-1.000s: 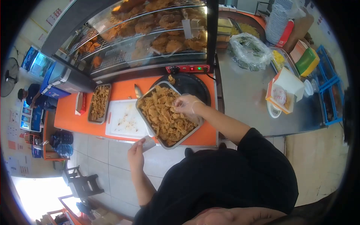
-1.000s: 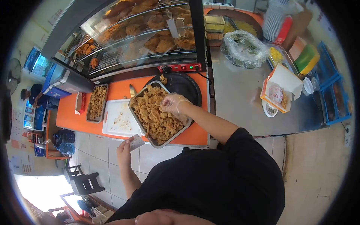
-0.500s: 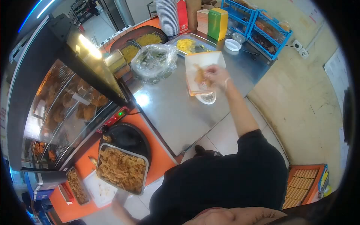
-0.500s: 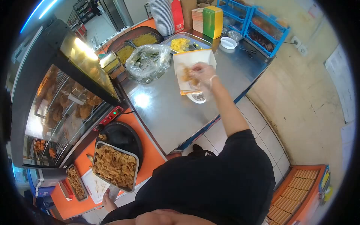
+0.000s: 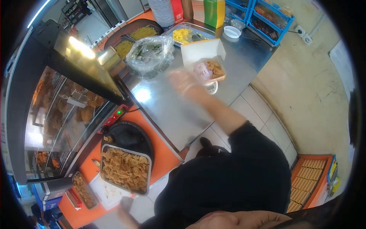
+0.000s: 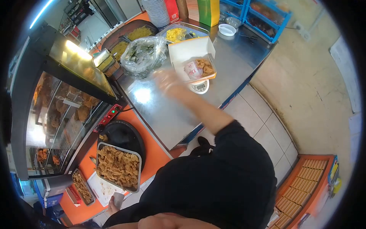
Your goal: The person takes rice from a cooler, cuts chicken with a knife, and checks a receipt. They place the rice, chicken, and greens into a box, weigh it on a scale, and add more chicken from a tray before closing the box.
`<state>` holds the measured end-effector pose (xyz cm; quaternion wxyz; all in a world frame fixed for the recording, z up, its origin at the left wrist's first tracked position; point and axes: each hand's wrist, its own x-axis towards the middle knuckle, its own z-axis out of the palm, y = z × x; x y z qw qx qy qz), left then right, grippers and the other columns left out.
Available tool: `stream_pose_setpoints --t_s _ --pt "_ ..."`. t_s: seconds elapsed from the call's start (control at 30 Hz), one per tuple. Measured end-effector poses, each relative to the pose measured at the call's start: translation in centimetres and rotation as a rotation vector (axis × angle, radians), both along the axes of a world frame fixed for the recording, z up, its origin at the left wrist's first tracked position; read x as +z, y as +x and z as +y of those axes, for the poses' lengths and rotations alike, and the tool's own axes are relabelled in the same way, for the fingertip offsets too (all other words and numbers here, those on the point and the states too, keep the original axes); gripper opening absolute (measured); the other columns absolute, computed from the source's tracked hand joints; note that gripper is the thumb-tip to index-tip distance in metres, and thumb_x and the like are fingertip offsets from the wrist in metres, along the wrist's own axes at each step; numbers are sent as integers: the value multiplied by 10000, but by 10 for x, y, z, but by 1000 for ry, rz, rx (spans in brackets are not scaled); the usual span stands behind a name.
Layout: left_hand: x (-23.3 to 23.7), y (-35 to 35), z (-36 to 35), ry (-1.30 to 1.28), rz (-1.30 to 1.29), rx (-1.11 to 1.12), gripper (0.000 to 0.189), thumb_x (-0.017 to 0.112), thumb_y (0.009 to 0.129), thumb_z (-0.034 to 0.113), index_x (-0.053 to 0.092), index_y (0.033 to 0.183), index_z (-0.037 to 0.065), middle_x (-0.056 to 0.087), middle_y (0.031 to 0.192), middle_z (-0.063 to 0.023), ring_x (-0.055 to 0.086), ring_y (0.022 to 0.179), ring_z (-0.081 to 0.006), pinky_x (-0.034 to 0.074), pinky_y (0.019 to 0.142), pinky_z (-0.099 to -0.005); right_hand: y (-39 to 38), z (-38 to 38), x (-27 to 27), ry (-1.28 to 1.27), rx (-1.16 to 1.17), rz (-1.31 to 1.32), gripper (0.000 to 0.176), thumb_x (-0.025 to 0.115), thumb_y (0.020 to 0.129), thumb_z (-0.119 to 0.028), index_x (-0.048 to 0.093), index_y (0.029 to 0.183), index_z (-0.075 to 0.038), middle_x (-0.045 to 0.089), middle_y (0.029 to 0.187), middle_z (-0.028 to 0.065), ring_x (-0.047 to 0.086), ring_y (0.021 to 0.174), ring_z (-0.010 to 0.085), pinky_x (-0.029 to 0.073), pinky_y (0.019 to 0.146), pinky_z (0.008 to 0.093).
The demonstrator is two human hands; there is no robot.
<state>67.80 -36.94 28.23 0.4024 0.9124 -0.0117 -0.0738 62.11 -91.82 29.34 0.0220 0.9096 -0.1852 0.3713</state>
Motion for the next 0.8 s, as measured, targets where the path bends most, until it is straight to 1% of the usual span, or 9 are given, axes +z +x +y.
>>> stream_pose_setpoints --t_s 0.03,0.07,0.1,0.17,0.2,0.23,0.37,0.53,0.8 --pt "-2 1 8 38 30 -20 449 409 927 328 552 1140 -40 576 1126 -145 534 1028 -238 391 915 -336 42 30 -60 56 56 375 142 513 755 -98 606 851 -51 607 849 155 603 778 271 486 719 376" --pt "-4 0 18 48 51 -26 451 409 927 331 551 1141 -40 575 1127 -145 534 1029 -238 391 916 -336 38 94 -14 437 289 408 209 532 756 -129 623 929 -56 622 982 109 590 925 232 458 818 351" --pt "-7 1 25 41 70 -37 453 409 927 333 550 1143 -39 575 1128 -146 534 1030 -239 390 917 -336 55 141 3 641 517 663 170 556 747 -154 647 862 -67 639 885 117 609 834 261 479 749 381" --pt "-12 1 46 29 113 -45 457 409 927 338 549 1145 -38 574 1131 -146 533 1032 -240 388 918 -336 78 224 -40 585 1050 449 228 583 746 -221 643 910 -75 622 900 140 591 876 309 467 751 412" --pt "-14 1 56 21 127 -40 459 409 927 341 548 1147 -38 573 1132 -146 532 1033 -240 387 919 -335 76 249 -31 383 1091 542 360 615 716 -262 601 1045 -115 619 916 137 589 884 306 467 744 404" --pt "-15 2 66 15 137 -34 461 409 927 343 547 1148 -38 573 1133 -147 532 1034 -241 387 920 -335 82 273 -37 218 1024 730 509 630 699 -235 495 1185 -160 609 900 152 588 897 303 460 747 400" --pt "-21 1 96 -6 168 -1 470 409 927 353 544 1154 -36 570 1137 -148 531 1038 -243 383 923 -335 93 304 -33 290 829 980 541 589 730 -127 410 1236 -188 601 953 148 579 957 283 450 774 392" --pt "-35 1 112 -66 163 21 481 410 928 366 541 1161 -33 568 1143 -149 529 1043 -246 379 927 -335 88 304 -17 495 853 857 597 658 703 -171 408 1245 -189 605 983 106 578 981 270 454 786 390" --pt "-26 -10 91 -56 51 101 367 407 916 227 596 1072 -46 595 1081 -173 562 1008 -256 430 883 -352 106 312 -19 613 860 916 270 674 678 -132 646 946 -120 635 879 121 619 859 287 491 715 378"
